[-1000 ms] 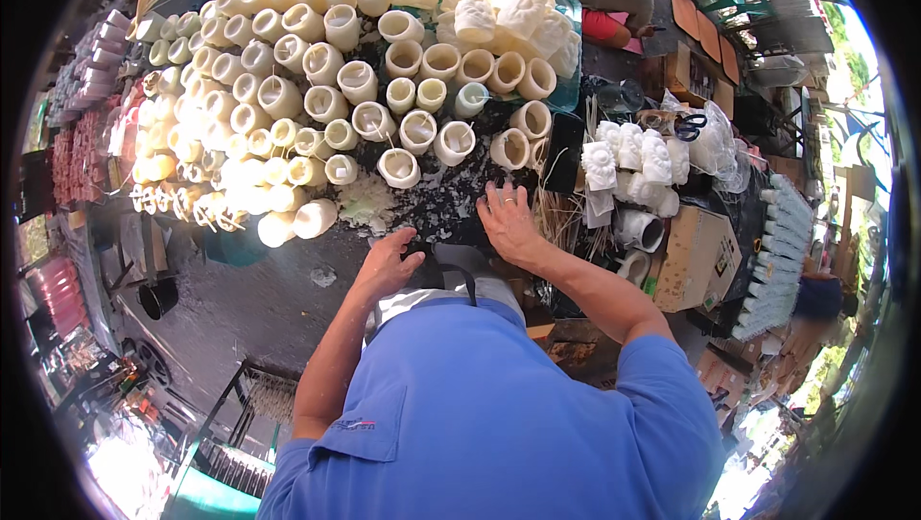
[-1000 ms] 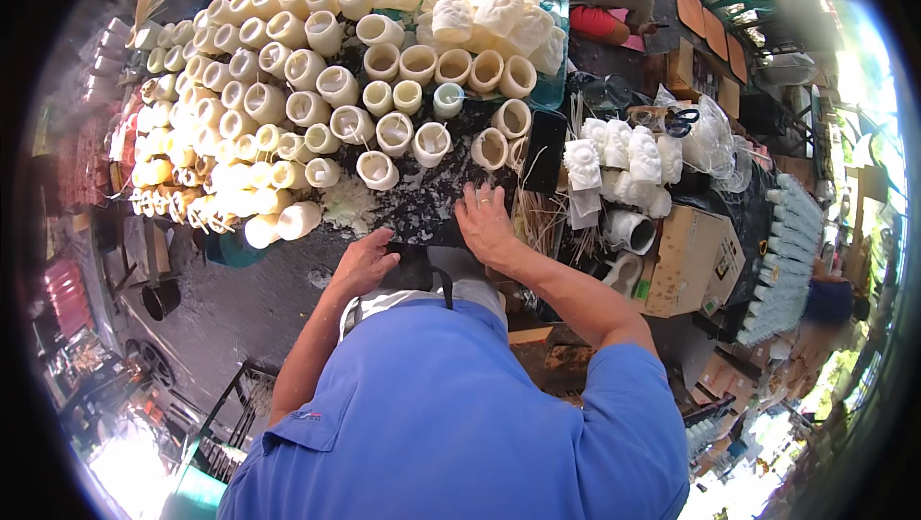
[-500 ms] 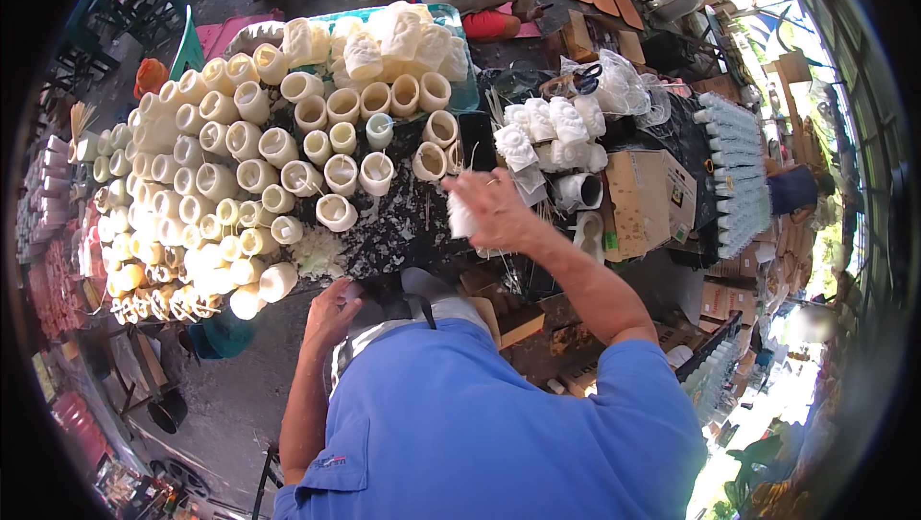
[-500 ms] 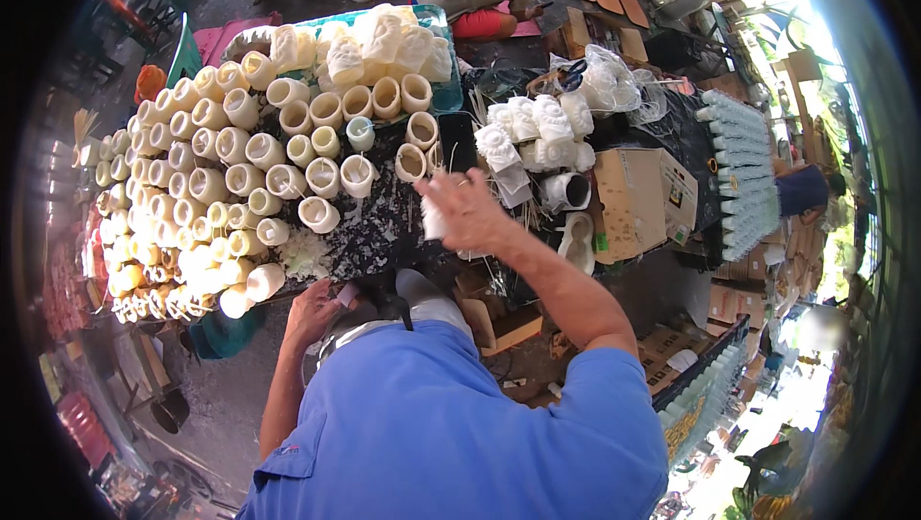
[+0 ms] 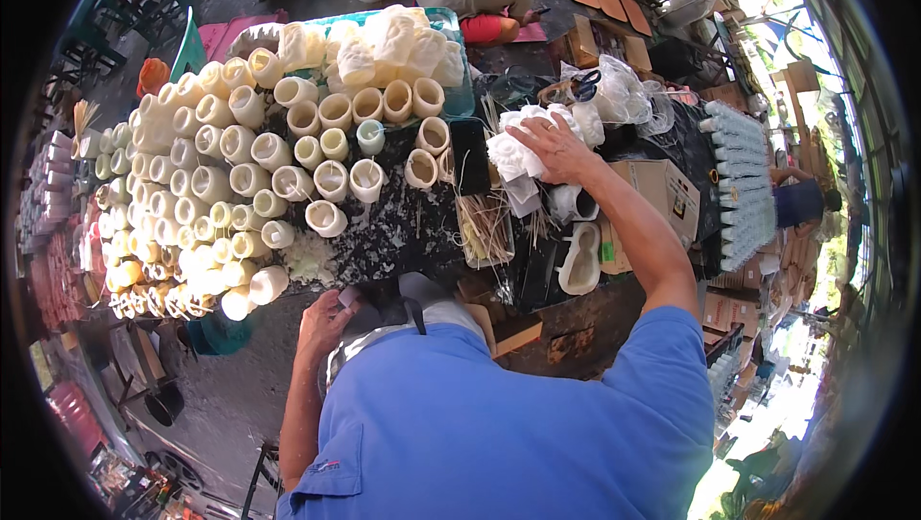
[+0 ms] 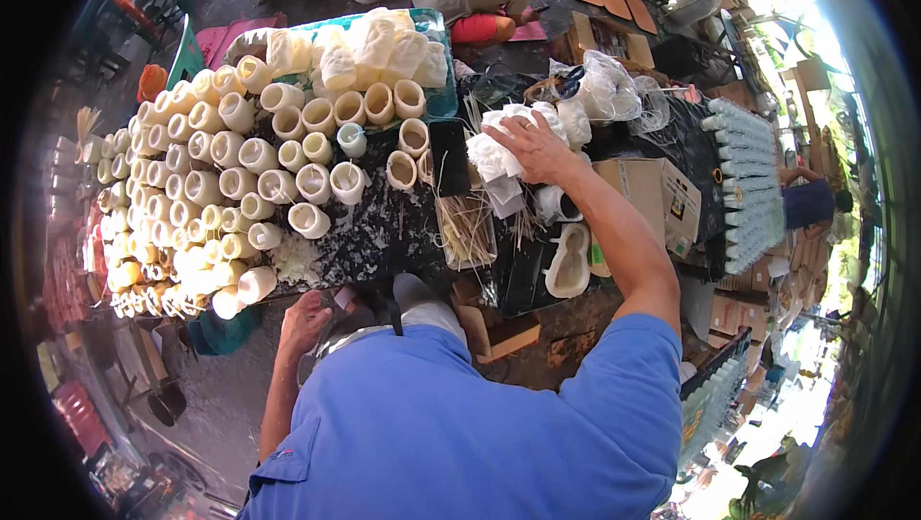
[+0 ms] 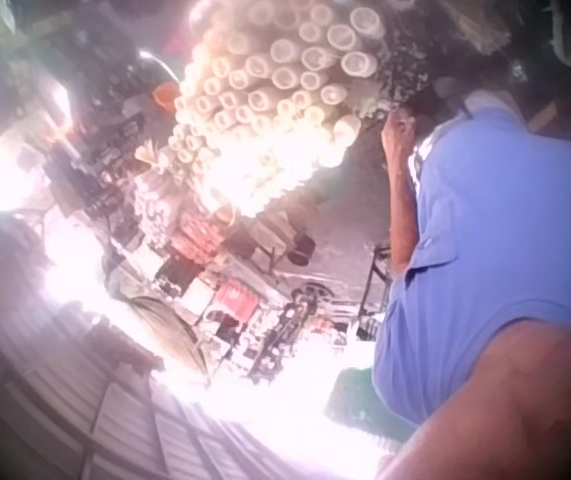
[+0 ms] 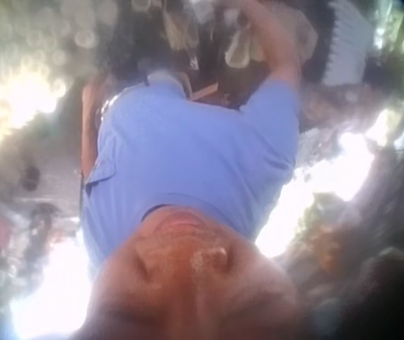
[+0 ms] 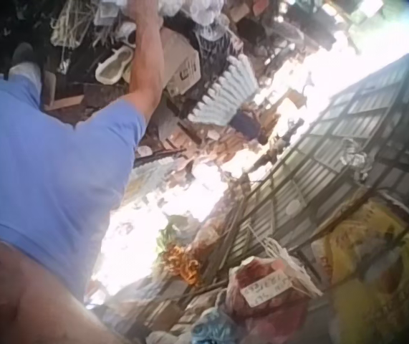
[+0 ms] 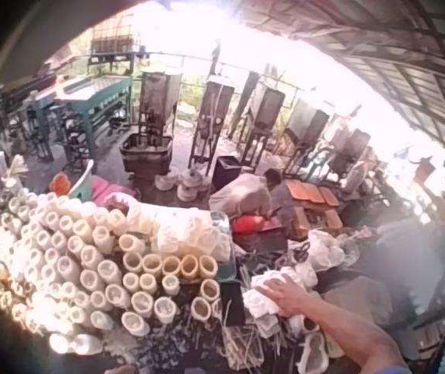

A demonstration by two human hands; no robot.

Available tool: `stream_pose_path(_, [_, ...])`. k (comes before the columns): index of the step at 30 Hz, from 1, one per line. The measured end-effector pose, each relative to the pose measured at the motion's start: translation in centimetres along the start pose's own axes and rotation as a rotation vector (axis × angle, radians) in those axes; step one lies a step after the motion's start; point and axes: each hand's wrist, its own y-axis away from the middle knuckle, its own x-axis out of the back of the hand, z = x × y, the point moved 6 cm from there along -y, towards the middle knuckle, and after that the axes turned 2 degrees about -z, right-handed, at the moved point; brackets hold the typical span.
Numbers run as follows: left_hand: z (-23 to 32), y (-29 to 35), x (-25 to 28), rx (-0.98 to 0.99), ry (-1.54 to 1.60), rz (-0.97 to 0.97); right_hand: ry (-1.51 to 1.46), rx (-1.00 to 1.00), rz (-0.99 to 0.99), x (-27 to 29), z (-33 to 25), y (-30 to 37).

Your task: The person repeatedly picks up white cylindrical candle bodies and white wick bundles, inserts the wicks into the candle bodies, and places the assembled candles on a table. The person occasionally retrieves more wicks from a green container on the floor.

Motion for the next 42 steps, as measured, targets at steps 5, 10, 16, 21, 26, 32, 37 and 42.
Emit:
stream_pose_path(5, [-4.4,0.3,0.8,0.042,0.07,0.113,-0.123,-0.063,0.044,1.6,0.1,1.9])
stream_pose_path(10, [-11.2,1.3,2.9,0.151,0.166,0.262,-0.079,-0.09,0.1,2.1,0.0,3.3])
stream_pose_path(16, [-17.0,3.9,4.3,0.43,0.99,0.494,-0.21,-0.116,0.436,2.2,-2.4,4.2])
stream_pose_path(21, [-15.8,3.6,7.9,0.267,1.091,0.724,-0.228,-0.154,0.429,0.3,-6.8,2.9])
stream_pose_path(26, [-13.8,1.4,9.0,0.28,1.089,0.742,-0.079,-0.3,0.408,-0.2,-5.9,2.9])
stream_pose_path(32, [-14.9,0.2,6.1,0.324,1.511,0.526,-0.323,-0.276,0.559,1.4,-14.1,0.1])
stream_pose_path(37, [-14.9,-1.4,3.7,0.191,1.502,0.382,-0.632,0.378,0.458,1.0,-39.8,-11.5])
stream_pose_path(42, [-13.5,-0.2,4.2,0.054,1.365,0.302,-0.412,0.316,0.279,-0.6,-53.5,-21.6])
